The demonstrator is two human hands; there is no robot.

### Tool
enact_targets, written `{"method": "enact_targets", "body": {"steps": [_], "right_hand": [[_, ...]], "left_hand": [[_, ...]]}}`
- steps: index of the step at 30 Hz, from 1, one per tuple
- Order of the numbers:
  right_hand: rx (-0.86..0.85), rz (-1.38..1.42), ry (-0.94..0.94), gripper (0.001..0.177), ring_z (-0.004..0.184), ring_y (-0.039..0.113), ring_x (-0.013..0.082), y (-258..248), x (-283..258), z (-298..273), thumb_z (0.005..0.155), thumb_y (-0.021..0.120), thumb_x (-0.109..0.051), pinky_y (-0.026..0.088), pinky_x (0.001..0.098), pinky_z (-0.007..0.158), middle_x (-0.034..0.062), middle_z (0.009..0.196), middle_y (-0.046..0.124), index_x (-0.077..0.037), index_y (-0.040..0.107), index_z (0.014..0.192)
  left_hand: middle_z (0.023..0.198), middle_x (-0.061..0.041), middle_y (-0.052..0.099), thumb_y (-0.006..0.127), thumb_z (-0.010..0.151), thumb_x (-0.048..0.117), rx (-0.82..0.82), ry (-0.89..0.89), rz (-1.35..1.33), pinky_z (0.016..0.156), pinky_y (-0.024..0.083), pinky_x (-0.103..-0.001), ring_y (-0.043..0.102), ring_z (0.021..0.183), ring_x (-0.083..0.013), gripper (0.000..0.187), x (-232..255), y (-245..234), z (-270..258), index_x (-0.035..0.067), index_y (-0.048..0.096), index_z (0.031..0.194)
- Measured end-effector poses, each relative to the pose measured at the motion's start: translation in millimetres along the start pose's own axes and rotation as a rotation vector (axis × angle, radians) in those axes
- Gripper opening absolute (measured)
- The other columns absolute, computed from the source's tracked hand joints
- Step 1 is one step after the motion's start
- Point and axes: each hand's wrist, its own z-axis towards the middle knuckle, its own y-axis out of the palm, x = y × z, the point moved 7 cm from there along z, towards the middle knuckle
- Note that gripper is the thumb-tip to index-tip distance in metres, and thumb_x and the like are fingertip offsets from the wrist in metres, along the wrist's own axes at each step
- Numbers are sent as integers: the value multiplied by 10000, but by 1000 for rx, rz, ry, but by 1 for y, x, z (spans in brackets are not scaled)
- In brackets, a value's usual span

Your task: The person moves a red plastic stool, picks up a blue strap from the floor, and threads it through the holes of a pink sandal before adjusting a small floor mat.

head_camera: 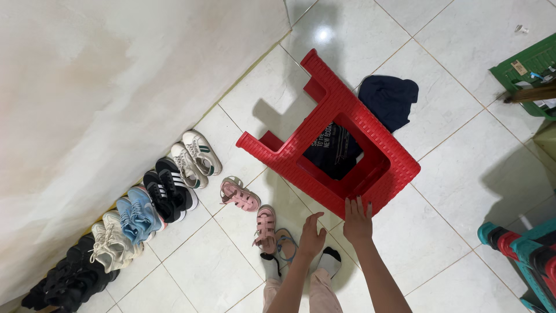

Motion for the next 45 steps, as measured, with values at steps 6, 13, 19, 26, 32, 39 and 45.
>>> {"method": "enact_targets", "body": {"steps": [6,13,19,26,32,39,45], "right_hand": [[82,168,93,608,1432,396,309,-44,1,-3,808,808,-286,172,559,1244,84,1306,572,-93,521,1307],[14,220,35,776,1270,495,258,-138,-2,-20,651,925,-414,170,541,1261,98,1222,579,-71,536,1228],[111,393,17,805,1226,503,302,-184,-8,-50,641,928,-506,180,556,1224,131,1174,584,-38,555,1180],[299,515,-9,786,1194,523,311,-228,-16,-91,642,898,-507,217,556,1188,139,1143,596,-25,567,1168],[313,617,81,771,1189,484,321,-286,-20,-137,664,878,-508,310,464,1106,144,1139,589,-35,588,1199],[244,643,236,714,1194,502,276,-323,-11,-198,706,842,-526,350,417,1082,110,1182,608,-37,611,1173],[210,718,392,754,1201,516,252,-333,-1,-253,724,818,-580,368,395,1083,98,1171,623,-42,622,1214]], "left_hand": [[1461,-153,489,596,886,50,-23,33,37,1107,425,-453,485,1342,-382,563,10,4,-6,145,473,1427],[1459,-131,495,595,912,103,-54,-21,52,1063,455,-441,490,1331,-355,526,24,6,-24,152,467,1420],[1373,-218,580,476,1016,196,73,14,-60,1060,455,-430,582,1256,-358,420,16,9,-32,53,429,1409],[1428,-214,528,405,1038,326,124,-44,-451,1063,476,-396,580,1310,-306,508,46,-22,-72,88,284,1470],[1240,-206,639,426,1060,353,175,127,-84,969,468,-396,630,1132,-317,464,78,-48,-119,37,507,1390],[1088,-153,671,455,1043,354,118,189,-105,887,513,-385,656,983,-288,379,125,-71,-162,26,557,1202],[1136,-149,628,480,1033,356,141,270,-68,944,468,-380,610,1045,-268,382,150,-75,-208,24,547,1208]]}}
